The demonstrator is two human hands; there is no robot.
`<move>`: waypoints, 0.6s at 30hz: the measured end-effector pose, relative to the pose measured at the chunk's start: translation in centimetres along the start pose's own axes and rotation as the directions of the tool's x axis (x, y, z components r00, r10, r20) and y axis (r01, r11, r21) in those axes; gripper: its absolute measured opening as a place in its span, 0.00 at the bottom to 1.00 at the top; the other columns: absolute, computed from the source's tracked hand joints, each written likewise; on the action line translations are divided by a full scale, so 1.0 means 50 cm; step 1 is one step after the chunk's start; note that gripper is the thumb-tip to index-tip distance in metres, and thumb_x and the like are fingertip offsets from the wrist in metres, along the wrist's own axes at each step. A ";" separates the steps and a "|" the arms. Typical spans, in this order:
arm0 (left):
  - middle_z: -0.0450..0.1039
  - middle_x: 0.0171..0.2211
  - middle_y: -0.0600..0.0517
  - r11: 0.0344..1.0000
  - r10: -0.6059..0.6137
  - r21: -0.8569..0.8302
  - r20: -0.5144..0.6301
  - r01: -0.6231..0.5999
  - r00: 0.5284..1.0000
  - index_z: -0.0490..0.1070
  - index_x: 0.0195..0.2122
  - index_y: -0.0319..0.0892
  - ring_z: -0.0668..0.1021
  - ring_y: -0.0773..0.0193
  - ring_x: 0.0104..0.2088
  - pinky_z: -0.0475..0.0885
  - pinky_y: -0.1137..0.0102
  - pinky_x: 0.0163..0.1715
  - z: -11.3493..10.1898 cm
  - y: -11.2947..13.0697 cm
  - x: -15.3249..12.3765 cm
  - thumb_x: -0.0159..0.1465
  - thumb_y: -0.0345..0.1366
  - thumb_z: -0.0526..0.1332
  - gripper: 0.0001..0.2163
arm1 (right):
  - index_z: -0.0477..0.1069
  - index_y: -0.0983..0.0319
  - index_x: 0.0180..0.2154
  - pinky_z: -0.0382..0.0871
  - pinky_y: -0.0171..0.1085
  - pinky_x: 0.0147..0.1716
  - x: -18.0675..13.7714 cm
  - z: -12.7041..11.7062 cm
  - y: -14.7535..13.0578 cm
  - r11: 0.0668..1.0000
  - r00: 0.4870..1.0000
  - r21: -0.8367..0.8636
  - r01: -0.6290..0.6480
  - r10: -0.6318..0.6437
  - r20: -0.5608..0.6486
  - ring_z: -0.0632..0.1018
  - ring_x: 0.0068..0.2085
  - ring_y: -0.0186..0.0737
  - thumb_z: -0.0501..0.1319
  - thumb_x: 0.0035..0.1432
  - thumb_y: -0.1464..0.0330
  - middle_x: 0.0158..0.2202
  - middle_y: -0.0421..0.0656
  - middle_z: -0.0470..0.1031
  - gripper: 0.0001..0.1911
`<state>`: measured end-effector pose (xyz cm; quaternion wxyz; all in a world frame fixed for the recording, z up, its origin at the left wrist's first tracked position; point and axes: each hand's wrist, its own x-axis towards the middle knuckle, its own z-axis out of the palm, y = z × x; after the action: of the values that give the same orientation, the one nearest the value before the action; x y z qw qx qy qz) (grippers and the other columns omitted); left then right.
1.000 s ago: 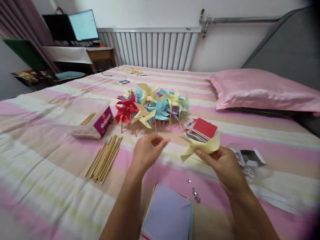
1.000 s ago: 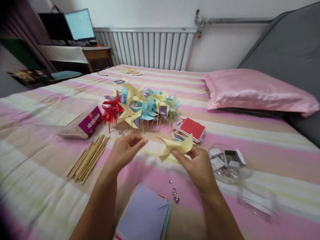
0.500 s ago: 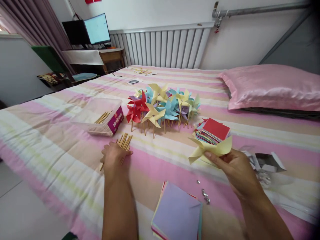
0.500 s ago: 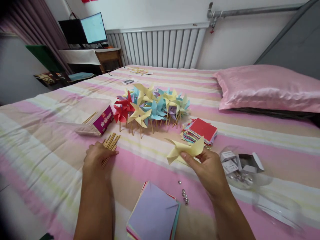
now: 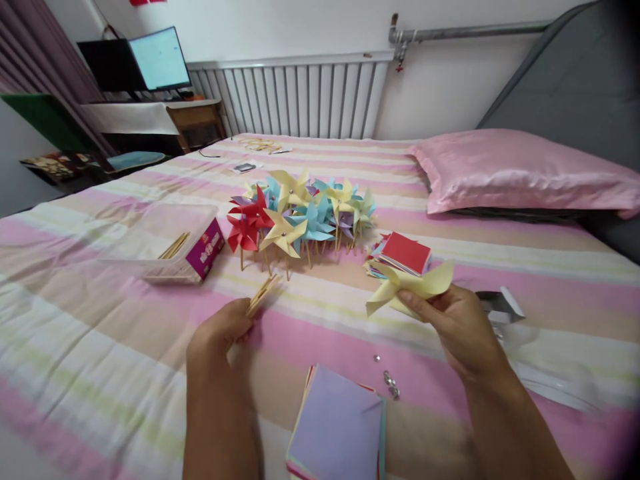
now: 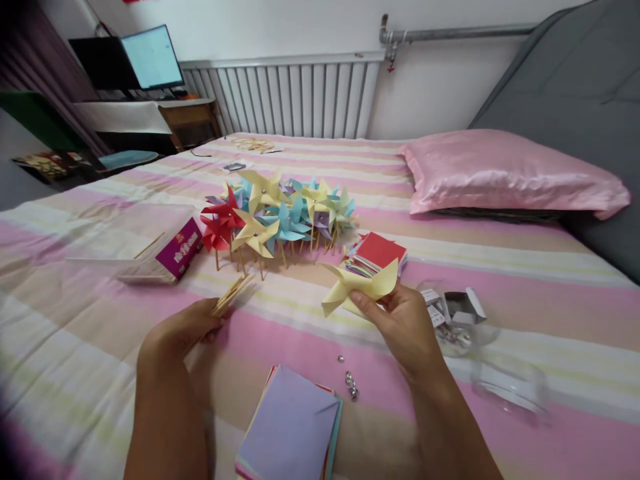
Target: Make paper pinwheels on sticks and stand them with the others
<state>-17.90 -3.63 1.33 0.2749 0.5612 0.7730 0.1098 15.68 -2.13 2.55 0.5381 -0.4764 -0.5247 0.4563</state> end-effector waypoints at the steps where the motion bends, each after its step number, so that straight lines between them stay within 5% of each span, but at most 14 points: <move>1: 0.67 0.18 0.54 0.999 0.037 -0.015 0.091 -0.036 0.995 0.66 0.24 0.43 0.70 0.64 0.19 0.62 0.72 0.21 0.001 0.021 -0.008 0.50 0.30 0.56 0.02 | 0.78 0.59 0.35 0.74 0.43 0.38 0.001 -0.003 -0.003 1.000 1.000 0.014 -0.002 0.002 -0.007 0.79 0.40 0.47 0.69 0.45 0.63 0.37 0.44 0.80 0.13; 5: 0.71 0.29 0.50 0.931 0.309 0.116 0.255 -0.346 0.916 0.67 0.31 0.42 0.73 0.61 0.29 0.63 0.71 0.27 0.030 0.124 -0.027 0.56 0.28 0.52 0.07 | 0.77 0.58 0.38 0.75 0.41 0.38 0.002 -0.016 -0.013 0.996 0.998 0.088 -0.008 0.013 -0.054 0.79 0.40 0.45 0.69 0.46 0.63 0.39 0.44 0.80 0.14; 10: 0.72 0.34 0.46 0.751 0.543 0.427 0.035 -0.504 0.839 0.67 0.40 0.42 0.74 0.57 0.34 0.63 0.66 0.33 0.135 0.220 0.013 0.62 0.28 0.48 0.10 | 0.77 0.58 0.36 0.74 0.43 0.42 0.002 -0.024 -0.024 0.991 0.993 0.132 0.009 0.006 -0.114 0.78 0.42 0.46 0.69 0.46 0.63 0.39 0.44 0.79 0.13; 14: 0.72 0.41 0.43 0.712 0.628 0.443 -0.055 -0.544 0.776 0.70 0.43 0.42 0.71 0.54 0.45 0.61 0.61 0.45 0.191 0.228 0.052 0.63 0.29 0.50 0.12 | 0.76 0.59 0.38 0.74 0.45 0.43 0.005 -0.023 -0.027 0.990 0.993 0.138 0.005 0.011 -0.115 0.79 0.42 0.47 0.69 0.46 0.63 0.40 0.45 0.79 0.15; 18: 0.71 0.46 0.42 0.753 0.607 0.359 -0.058 -0.551 0.792 0.68 0.48 0.39 0.70 0.51 0.48 0.60 0.59 0.50 0.194 0.210 0.065 0.57 0.37 0.60 0.17 | 0.77 0.59 0.37 0.74 0.47 0.43 0.009 -0.023 -0.028 0.988 0.992 0.154 0.012 0.008 -0.129 0.79 0.43 0.48 0.69 0.45 0.63 0.40 0.44 0.79 0.15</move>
<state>-4.79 1.66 -2.62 0.0640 0.7989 0.5880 0.1092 16.85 -1.91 4.03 0.6070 -0.4611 -0.4521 0.4632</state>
